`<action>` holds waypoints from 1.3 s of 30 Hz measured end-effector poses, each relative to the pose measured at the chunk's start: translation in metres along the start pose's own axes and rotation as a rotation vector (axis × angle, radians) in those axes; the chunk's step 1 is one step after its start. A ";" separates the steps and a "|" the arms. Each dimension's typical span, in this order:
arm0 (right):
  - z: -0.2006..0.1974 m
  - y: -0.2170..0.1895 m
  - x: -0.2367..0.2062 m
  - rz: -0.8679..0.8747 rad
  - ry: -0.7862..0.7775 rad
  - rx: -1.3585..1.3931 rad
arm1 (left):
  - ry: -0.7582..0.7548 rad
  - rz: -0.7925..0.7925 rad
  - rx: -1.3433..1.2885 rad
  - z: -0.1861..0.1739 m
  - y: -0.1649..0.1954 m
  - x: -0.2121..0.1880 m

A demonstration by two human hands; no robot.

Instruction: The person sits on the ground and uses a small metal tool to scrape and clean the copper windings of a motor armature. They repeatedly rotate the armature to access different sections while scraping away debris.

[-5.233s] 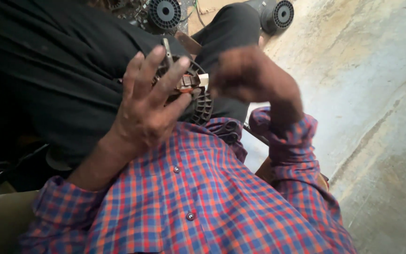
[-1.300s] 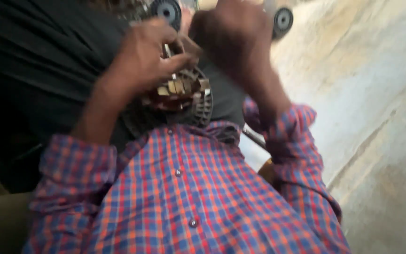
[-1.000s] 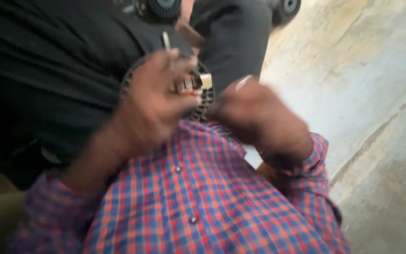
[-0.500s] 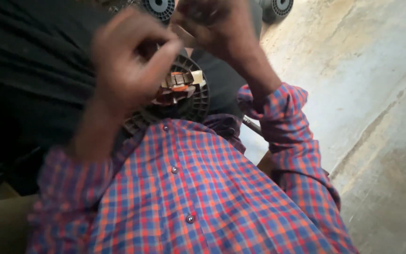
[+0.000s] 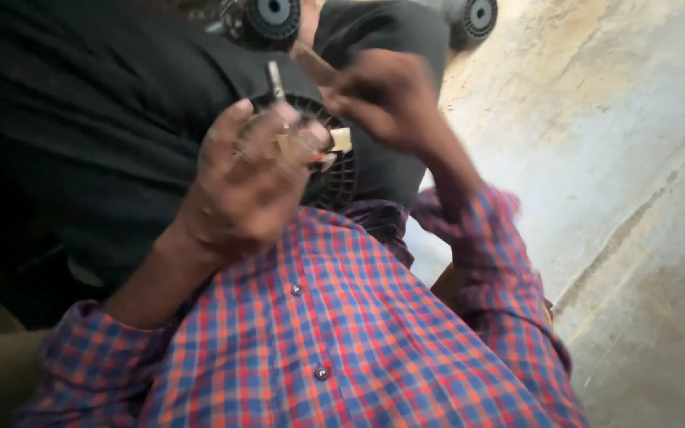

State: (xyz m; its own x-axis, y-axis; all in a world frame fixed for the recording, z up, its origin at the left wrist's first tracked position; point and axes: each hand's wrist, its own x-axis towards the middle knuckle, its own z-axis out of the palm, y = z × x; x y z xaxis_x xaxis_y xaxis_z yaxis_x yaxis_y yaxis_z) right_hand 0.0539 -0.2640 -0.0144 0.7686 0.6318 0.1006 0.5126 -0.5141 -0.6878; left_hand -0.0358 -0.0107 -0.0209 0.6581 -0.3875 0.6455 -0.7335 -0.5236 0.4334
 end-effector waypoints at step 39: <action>-0.005 -0.098 -0.025 -0.249 -0.444 -0.324 | -0.410 -0.674 -0.676 -0.004 -0.065 0.033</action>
State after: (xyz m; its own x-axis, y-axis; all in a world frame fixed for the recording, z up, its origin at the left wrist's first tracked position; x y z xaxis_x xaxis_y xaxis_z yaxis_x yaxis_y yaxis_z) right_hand -0.0138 -0.2317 0.0539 0.4127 0.9019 -0.1272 0.8010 -0.4259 -0.4208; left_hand 0.0325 0.0135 -0.0254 0.8818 -0.4664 -0.0701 -0.0508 -0.2418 0.9690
